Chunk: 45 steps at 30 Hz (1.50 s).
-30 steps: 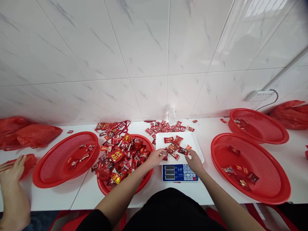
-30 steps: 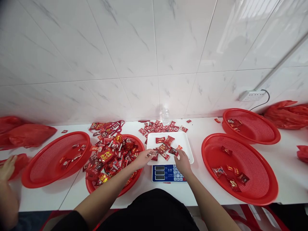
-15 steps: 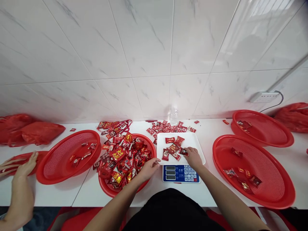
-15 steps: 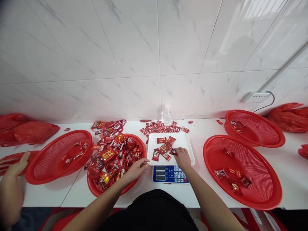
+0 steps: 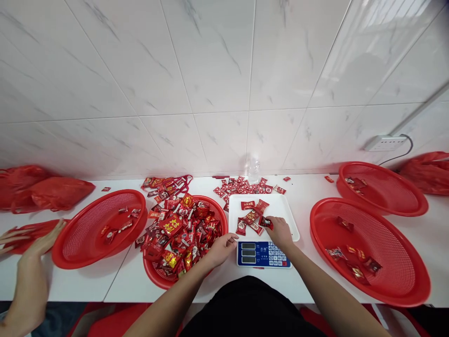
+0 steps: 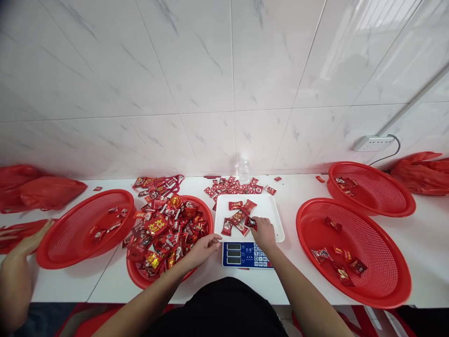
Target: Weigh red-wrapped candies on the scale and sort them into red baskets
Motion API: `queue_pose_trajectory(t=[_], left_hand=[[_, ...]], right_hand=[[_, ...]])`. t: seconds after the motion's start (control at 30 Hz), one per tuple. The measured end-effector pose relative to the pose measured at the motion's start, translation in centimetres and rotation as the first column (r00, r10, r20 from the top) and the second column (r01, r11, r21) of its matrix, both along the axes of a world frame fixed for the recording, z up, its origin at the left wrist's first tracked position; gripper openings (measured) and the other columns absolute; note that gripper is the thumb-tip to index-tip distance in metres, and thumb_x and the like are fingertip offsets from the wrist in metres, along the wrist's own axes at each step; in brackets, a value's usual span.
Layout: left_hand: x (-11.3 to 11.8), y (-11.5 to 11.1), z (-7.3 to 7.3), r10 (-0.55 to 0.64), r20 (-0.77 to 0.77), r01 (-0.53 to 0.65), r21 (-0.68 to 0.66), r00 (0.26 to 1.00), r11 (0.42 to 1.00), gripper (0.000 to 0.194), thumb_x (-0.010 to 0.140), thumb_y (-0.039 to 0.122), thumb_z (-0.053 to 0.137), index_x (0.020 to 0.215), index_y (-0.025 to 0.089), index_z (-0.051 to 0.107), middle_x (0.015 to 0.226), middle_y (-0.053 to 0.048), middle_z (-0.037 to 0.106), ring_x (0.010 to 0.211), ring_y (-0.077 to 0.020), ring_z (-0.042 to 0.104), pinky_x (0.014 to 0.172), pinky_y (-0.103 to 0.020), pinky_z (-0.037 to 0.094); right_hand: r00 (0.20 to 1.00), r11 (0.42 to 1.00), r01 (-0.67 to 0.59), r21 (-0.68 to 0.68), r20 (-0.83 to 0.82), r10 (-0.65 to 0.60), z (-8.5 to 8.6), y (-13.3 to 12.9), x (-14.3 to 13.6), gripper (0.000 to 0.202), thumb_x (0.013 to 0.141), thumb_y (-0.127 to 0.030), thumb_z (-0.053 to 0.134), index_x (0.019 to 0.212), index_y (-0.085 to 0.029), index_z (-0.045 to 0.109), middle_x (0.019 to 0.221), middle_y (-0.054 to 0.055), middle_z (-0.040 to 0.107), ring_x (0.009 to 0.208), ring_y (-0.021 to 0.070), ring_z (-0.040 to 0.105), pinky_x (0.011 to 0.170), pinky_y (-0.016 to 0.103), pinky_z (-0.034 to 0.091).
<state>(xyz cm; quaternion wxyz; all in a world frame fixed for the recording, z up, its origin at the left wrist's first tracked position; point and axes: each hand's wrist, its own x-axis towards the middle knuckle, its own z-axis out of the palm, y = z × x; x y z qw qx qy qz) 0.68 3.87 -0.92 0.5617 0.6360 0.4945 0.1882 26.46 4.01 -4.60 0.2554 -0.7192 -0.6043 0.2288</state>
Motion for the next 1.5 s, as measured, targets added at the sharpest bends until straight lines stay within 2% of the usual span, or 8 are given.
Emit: queue_pose_trajectory(t=[0.17,0.27,0.43,0.5,0.67,0.9,1.17,1.5], left_hand=[[0.6,-0.5,1.1,0.055,0.16,-0.017,-0.231,0.986,0.973,0.041,0.077,0.044,0.058,0.108,0.018,0.057,0.09,-0.005,0.063,0.08,-0.0167,0.06,0.072,-0.029,0.046],[1.7,-0.7,1.6,0.142,0.266,-0.031,-0.381,0.953,0.924,0.048,0.076,0.047,0.061,0.113,0.019,0.054,0.1,-0.008,0.063,0.082,-0.0161,0.061,0.071,-0.029,0.047],[2.9,-0.8,1.2,0.351,0.349,-0.128,-0.527,0.869,0.84,0.041,0.075,0.048,0.062,0.104,0.02,0.055,0.088,-0.004,0.064,0.076,-0.013,0.062,0.072,-0.028,0.048],[2.6,-0.7,1.0,0.405,0.332,-0.171,-0.555,0.852,0.814,0.039,0.075,0.046,0.064,0.102,0.02,0.054,0.086,-0.003,0.065,0.074,-0.0128,0.062,0.071,-0.027,0.048],[1.0,-0.6,0.9,0.496,0.254,-0.266,-0.601,0.83,0.754,0.034,0.074,0.042,0.066,0.095,0.019,0.052,0.082,-0.003,0.066,0.072,-0.0136,0.064,0.069,-0.026,0.049],[-0.2,-0.8,0.8,0.537,0.219,-0.316,-0.609,0.815,0.728,0.038,0.074,0.04,0.067,0.099,0.019,0.05,0.077,-0.001,0.065,0.068,-0.0116,0.063,0.066,-0.024,0.048],[-0.5,-0.8,0.9,0.519,0.242,-0.289,-0.608,0.82,0.739,0.04,0.073,0.042,0.068,0.099,0.017,0.052,0.082,-0.003,0.065,0.071,-0.0124,0.063,0.068,-0.025,0.048],[0.4,-0.7,0.4,0.497,0.211,-0.286,-0.607,0.842,0.742,0.042,0.072,0.042,0.069,0.101,0.017,0.053,0.082,-0.005,0.067,0.07,-0.0129,0.064,0.065,-0.024,0.047]], right_hand=[[0.99,0.992,-0.015,0.122,-0.139,0.032,2.0,-0.4,-2.1,0.042,0.078,-0.033,0.055,0.118,-0.023,0.053,0.112,0.007,0.061,0.109,0.0254,0.049,0.091,0.039,0.04],[0.953,0.969,-0.14,0.202,-0.237,0.187,3.4,-1.4,-4.4,0.04,0.076,-0.032,0.059,0.116,-0.026,0.056,0.111,0.006,0.062,0.106,0.024,0.052,0.091,0.039,0.041],[0.868,0.887,-0.385,0.257,-0.226,0.442,4.4,-2.6,-6.3,0.04,0.076,-0.032,0.061,0.116,-0.029,0.057,0.105,0.005,0.064,0.1,0.0228,0.054,0.091,0.04,0.041],[0.888,0.893,-0.397,0.21,-0.158,0.432,4.0,-2.3,-5.8,0.04,0.08,-0.035,0.056,0.119,-0.029,0.055,0.11,0.005,0.063,0.104,0.0225,0.053,0.093,0.04,0.04],[0.968,0.966,-0.249,0.074,-0.009,0.25,1.9,1.1,-2.3,0.046,0.087,-0.037,0.042,0.131,-0.021,0.044,0.135,0.01,0.046,0.126,0.0256,0.035,0.102,0.044,0.03],[0.959,0.966,-0.235,-0.106,0.137,0.248,-0.4,5.4,0.6,0.051,0.087,-0.037,0.041,0.136,-0.025,0.036,0.149,0.005,0.026,0.137,0.0302,0.011,0.104,0.051,0.023],[0.934,0.944,-0.24,-0.227,0.212,0.289,-1.7,4.8,1.6,0.055,0.087,-0.043,0.036,0.139,-0.026,0.03,0.148,0.002,0.027,0.137,0.0283,0.012,0.104,0.045,0.027],[0.928,0.949,-0.225,-0.221,0.248,0.278,-1.3,4.6,1.0,0.058,0.086,-0.049,0.036,0.14,-0.028,0.026,0.151,0.005,0.019,0.138,0.0273,0.011,0.105,0.045,0.024]])
